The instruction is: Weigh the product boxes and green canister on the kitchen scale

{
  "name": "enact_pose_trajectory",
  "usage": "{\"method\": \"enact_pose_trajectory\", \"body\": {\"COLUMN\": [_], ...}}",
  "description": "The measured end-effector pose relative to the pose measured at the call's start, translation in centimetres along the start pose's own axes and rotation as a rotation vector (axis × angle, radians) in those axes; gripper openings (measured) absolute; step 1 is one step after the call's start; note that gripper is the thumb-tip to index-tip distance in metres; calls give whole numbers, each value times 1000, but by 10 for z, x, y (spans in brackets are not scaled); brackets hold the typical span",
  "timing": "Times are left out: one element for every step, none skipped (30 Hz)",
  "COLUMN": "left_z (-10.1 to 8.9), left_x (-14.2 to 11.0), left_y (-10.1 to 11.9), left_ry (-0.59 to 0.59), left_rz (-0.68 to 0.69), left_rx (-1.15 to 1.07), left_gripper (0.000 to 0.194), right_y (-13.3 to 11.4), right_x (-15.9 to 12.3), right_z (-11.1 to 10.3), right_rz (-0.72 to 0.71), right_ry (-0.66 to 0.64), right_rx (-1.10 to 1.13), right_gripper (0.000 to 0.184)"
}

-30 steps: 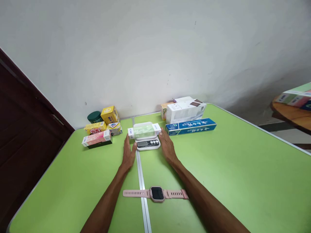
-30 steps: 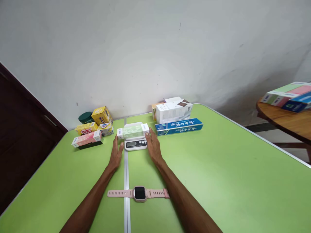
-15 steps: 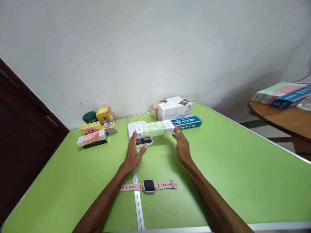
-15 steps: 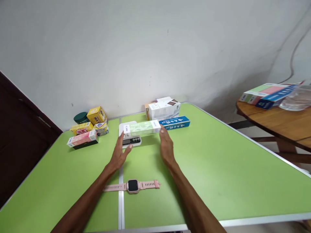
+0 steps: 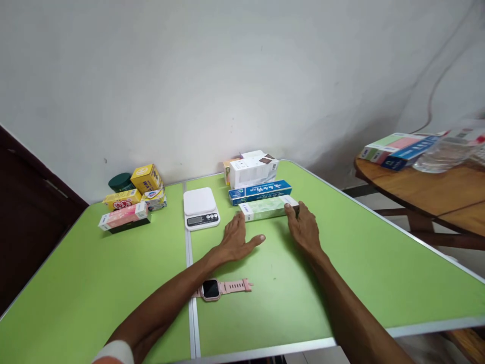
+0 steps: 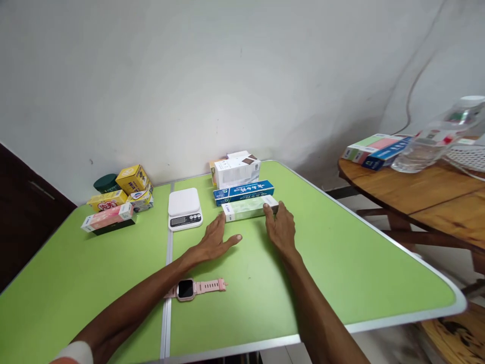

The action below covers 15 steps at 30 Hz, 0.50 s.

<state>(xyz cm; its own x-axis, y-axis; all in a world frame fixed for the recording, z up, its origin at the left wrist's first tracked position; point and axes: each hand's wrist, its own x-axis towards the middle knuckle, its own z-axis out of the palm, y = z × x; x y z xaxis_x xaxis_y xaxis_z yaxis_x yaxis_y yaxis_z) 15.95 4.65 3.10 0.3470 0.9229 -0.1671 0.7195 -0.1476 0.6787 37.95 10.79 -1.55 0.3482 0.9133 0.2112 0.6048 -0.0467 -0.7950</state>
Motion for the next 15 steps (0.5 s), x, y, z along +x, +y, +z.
{"method": "enact_pose_trajectory", "body": {"left_z": [1, 1, 1, 0, -1, -3, -5, -9, -14, -21, -30, -41, -55, -70, -87], "left_x": [4, 8, 9, 8, 6, 1, -4, -12, -20, -28, -37, -46, -55, -65, -75], "left_y": [0, -1, -1, -2, -3, -5, -8, -13, -19, -28, -39, -52, -68, -85, -104], "left_ry": [11, 21, 27, 31, 36, 43, 58, 92, 152, 240, 355, 493, 646, 792, 925], "left_rz": [7, 10, 15, 24, 42, 67, 100, 136, 166, 188, 201, 203, 197, 182, 152], "left_rx": [6, 6, -2, -17, -35, -53, -68, -80, -89, -96, -101, -101, -91, -69, -33], "left_gripper": [111, 111, 111, 112, 111, 111, 109, 105, 99, 91, 82, 74, 67, 63, 62], "right_y": [1, 3, 4, 7, 9, 12, 15, 17, 19, 19, 16, 11, 3, -8, -23], "right_x": [4, 7, 9, 10, 11, 11, 10, 9, 7, 5, 1, -3, -8, -15, -24], "right_z": [2, 4, 5, 6, 6, 6, 5, 4, 3, 2, 0, 0, 0, 2, 5], "right_rz": [-8, -18, -26, -32, -34, -34, -37, -49, -78, -122, -175, -230, -282, -330, -376], "right_ry": [4, 5, 4, 7, 21, 52, 98, 156, 220, 279, 326, 361, 386, 399, 390], "right_rx": [-22, -39, -49, -53, -50, -43, -33, -22, -9, 5, 18, 31, 44, 61, 83], "right_gripper": [115, 115, 115, 113, 110, 108, 105, 102, 98, 93, 87, 80, 73, 66, 59]}}
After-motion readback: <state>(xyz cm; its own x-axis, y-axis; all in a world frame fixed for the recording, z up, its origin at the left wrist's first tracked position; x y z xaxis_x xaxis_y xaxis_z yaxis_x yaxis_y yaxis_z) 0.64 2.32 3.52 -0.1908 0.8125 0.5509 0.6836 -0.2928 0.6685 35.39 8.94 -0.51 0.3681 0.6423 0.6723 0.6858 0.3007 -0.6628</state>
